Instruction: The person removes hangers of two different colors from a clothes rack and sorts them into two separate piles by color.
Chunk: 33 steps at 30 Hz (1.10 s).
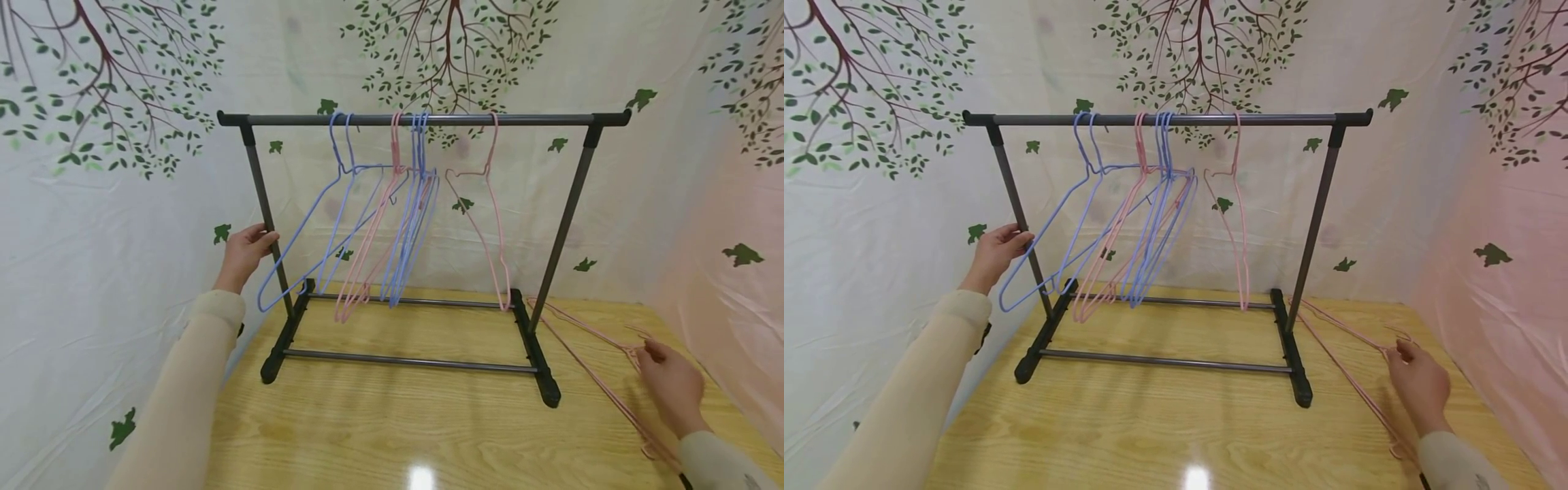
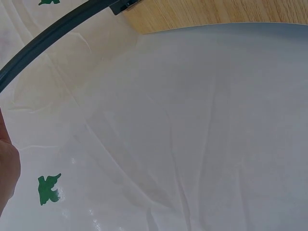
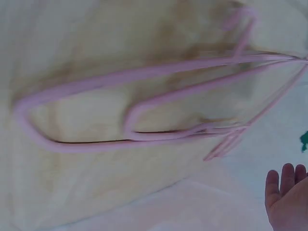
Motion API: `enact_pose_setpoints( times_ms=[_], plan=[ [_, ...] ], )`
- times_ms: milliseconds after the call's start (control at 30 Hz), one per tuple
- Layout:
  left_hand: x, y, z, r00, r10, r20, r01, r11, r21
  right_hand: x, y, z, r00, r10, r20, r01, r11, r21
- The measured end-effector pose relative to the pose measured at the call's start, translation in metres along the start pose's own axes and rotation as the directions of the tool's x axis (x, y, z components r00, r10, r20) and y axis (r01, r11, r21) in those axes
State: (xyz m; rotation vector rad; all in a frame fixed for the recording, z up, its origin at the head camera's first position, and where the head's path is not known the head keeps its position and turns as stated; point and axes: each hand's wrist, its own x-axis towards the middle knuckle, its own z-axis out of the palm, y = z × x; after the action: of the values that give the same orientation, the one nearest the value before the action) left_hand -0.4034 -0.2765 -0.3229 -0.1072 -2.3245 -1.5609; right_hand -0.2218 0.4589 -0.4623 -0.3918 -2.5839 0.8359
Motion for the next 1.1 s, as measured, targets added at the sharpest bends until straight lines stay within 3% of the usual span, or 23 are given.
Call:
enact_pose_setpoints(
  times_ms=[267, 433, 667, 933, 1100],
  plan=[
    [-0.001, 0.002, 0.000, 1.000, -0.006, 0.011, 0.007, 1.000, -0.003, 0.011, -0.056, -0.006, 0.980, -0.086, -0.181, 0.097, 0.994, 0.053],
    [-0.001, 0.003, -0.001, 1.000, -0.013, 0.013, 0.013, 1.000, 0.000, 0.016, -0.102, -0.010, 0.960, -0.079, -0.270, 0.120, 0.983, 0.137],
    [-0.001, 0.001, 0.000, 1.000, -0.015, 0.011, 0.015, 1.000, -0.016, 0.013, -0.161, -0.017, 0.943, -0.091, -0.321, 0.168, 0.960, 0.222],
    [-0.002, 0.002, -0.001, 1.000, -0.004, 0.012, 0.003, 1.000, 0.006, 0.014, -0.219, -0.021, 0.902, -0.214, -0.375, 0.331, 0.900, 0.285],
    [-0.002, 0.003, -0.001, 1.000, -0.006, 0.024, 0.006, 1.000, 0.011, 0.016, -0.250, -0.022, 0.915, -0.221, -0.338, 0.331, 0.889, 0.315]
  ],
)
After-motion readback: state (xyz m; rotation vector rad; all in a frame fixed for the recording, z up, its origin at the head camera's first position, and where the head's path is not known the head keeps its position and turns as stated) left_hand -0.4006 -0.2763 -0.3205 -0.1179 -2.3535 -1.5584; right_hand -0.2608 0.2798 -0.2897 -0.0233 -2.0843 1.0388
